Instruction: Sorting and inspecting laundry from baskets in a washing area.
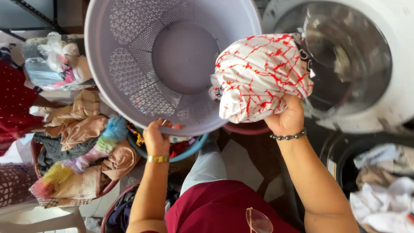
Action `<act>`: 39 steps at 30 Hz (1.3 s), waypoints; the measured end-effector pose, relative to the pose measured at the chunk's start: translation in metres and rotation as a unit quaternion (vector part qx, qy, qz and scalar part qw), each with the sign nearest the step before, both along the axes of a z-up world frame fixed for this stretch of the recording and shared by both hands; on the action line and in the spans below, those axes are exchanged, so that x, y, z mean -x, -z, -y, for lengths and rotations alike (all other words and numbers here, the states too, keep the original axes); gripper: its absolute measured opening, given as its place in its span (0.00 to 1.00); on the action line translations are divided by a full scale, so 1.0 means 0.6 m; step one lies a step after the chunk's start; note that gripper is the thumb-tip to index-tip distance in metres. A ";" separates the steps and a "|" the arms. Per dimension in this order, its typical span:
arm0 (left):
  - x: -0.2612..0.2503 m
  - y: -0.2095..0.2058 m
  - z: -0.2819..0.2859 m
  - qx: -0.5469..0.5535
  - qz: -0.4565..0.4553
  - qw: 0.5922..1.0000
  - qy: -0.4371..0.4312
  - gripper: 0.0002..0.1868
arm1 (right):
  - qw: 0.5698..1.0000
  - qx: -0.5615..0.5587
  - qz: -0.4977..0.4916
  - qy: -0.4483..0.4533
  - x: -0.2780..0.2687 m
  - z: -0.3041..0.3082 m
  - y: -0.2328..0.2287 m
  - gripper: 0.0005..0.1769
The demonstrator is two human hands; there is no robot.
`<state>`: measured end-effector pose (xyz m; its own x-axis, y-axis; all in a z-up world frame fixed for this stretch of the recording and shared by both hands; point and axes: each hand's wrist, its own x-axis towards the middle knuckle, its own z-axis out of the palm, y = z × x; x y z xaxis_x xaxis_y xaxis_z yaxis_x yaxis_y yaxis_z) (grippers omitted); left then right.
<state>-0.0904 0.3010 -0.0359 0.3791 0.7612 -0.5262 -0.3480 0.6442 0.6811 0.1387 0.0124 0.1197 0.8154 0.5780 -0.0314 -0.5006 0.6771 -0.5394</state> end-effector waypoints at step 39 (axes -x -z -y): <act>-0.345 0.326 -0.161 0.153 -0.306 0.939 -0.045 0.42 | 0.978 0.139 -0.141 0.058 -0.063 -0.027 0.152 0.29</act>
